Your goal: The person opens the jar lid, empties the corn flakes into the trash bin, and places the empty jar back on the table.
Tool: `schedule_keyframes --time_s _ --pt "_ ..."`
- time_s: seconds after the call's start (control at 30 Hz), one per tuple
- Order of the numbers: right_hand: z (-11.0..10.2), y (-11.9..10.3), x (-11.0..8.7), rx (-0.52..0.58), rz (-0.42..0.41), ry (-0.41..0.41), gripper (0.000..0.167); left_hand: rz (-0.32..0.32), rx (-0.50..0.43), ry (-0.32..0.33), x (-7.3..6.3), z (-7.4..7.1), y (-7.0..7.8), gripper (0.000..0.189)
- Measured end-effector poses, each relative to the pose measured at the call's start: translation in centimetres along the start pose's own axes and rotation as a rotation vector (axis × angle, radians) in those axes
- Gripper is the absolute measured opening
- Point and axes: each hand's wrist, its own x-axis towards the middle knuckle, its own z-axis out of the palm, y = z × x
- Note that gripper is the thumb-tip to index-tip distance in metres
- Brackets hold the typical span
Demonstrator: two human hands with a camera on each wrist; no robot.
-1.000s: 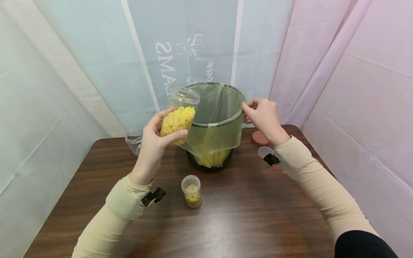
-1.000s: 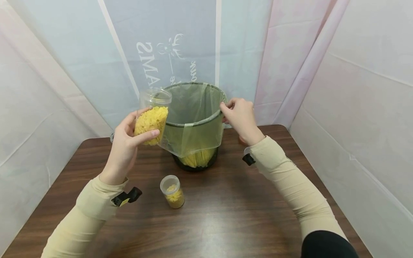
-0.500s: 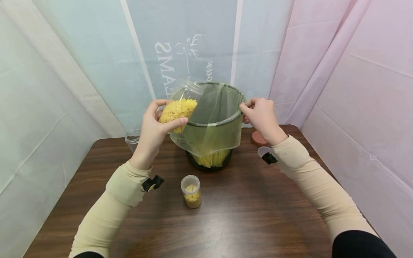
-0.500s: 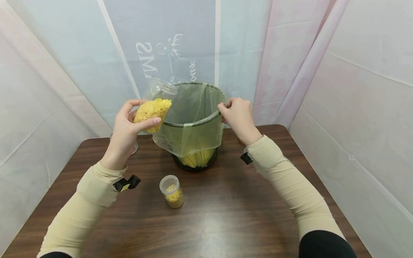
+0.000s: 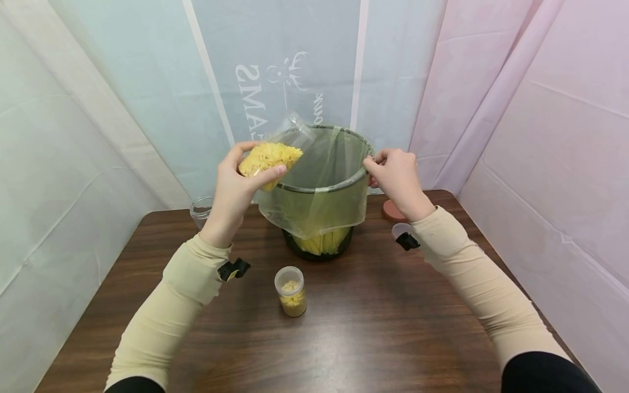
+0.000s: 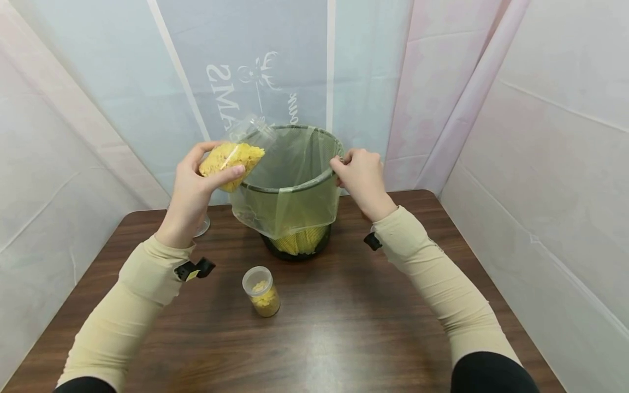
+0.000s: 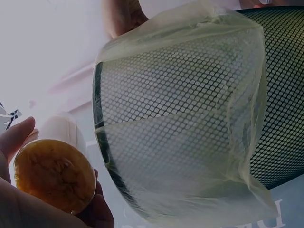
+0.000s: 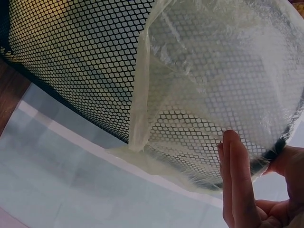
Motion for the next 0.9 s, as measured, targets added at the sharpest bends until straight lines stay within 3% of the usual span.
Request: schedule_keyframes --time_s 0.17,0.4,0.63,0.9 --pt "0.07 0.11 0.04 -0.022 -0.003 0.009 0.026 0.015 -0.007 0.016 0.31 0.04 -0.01 0.055" --pt "0.0 0.07 0.03 -0.031 -0.003 0.011 0.026 -0.026 -0.014 0.065 0.49 0.19 -0.18 0.064" --pt "0.11 0.1 -0.03 -0.026 0.009 0.018 0.026 0.017 -0.081 0.087 0.5 -0.14 -0.54 0.059" --pt "0.18 0.03 -0.07 -0.029 0.004 0.016 0.027 0.062 -0.037 0.151 0.58 -0.56 -0.88 0.052"
